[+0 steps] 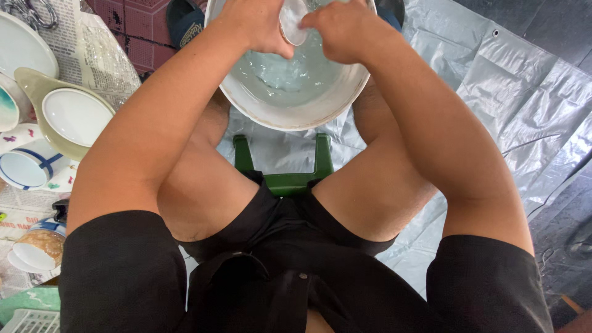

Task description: The person sits on a low stool and washes various ceramic dishes, including bowls and cups, in a white bucket of water. They scrub the items by hand, rinse them in the bucket, and place them on a nearby surface covered with newspaper.

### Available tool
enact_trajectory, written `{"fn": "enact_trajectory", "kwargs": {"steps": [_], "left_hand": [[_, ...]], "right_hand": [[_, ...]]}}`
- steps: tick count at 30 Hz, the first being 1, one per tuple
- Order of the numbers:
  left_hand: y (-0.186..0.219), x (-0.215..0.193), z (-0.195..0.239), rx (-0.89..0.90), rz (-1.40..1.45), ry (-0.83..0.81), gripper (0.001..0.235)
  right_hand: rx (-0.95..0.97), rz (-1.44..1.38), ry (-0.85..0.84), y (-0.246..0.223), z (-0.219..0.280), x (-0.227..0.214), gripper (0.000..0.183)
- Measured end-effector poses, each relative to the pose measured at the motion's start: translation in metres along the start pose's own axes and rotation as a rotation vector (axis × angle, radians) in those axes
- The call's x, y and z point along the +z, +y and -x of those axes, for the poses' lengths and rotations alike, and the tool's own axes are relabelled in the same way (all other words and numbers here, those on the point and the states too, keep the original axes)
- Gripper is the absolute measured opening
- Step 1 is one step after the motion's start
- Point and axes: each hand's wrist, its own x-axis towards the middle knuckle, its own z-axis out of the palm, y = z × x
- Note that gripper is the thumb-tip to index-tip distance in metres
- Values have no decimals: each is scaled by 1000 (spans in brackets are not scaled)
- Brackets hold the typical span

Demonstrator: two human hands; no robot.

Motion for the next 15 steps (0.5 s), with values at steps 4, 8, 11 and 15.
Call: {"fn": "enact_trajectory", "kwargs": {"steps": [4,8,11,15], "left_hand": [[-2,4,-1,-77,-211,-95,67],[-13,33,-12,-26,-537,-216,75],[-11,69,-17,-140,-1188,-400,13],[-2,81,-24,-290,-1250,-370,26]], "right_hand": [[-73,87,102,16,1,4,65],[27,99,-2,7,0,4,65],[58,87,-58,3,-4,4,62],[-75,87,87,7,-4,-4,56]]}}
